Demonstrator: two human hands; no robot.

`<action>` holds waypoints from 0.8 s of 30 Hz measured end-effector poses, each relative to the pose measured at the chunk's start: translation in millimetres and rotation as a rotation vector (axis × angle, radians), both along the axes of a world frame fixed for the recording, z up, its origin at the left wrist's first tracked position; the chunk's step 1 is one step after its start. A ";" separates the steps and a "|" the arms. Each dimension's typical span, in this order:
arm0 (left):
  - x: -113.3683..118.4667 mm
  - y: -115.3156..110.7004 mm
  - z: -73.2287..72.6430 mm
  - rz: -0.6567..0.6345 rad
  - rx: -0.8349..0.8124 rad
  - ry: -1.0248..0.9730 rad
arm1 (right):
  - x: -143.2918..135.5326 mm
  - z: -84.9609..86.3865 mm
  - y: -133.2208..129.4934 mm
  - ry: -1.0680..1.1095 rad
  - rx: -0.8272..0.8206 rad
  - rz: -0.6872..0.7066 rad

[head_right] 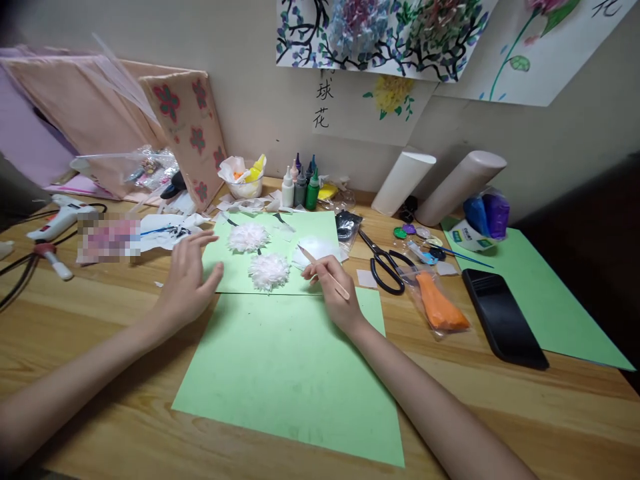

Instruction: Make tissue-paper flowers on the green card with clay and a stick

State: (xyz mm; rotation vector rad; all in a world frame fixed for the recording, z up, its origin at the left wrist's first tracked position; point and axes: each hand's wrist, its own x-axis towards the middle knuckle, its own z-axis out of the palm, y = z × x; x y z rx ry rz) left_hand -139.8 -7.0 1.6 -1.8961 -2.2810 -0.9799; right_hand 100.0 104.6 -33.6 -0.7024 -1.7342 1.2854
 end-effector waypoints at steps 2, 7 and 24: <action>-18.0 -8.2 -4.0 0.166 -0.131 -0.100 | -0.5 1.0 1.6 -0.031 0.020 0.045; -35.8 -11.7 -14.9 0.166 -0.269 -0.641 | 0.3 -1.5 -1.4 -0.102 -0.083 0.065; -15.3 -25.5 -3.8 -0.064 -0.248 -1.140 | -2.6 0.2 -13.5 -0.297 0.725 0.100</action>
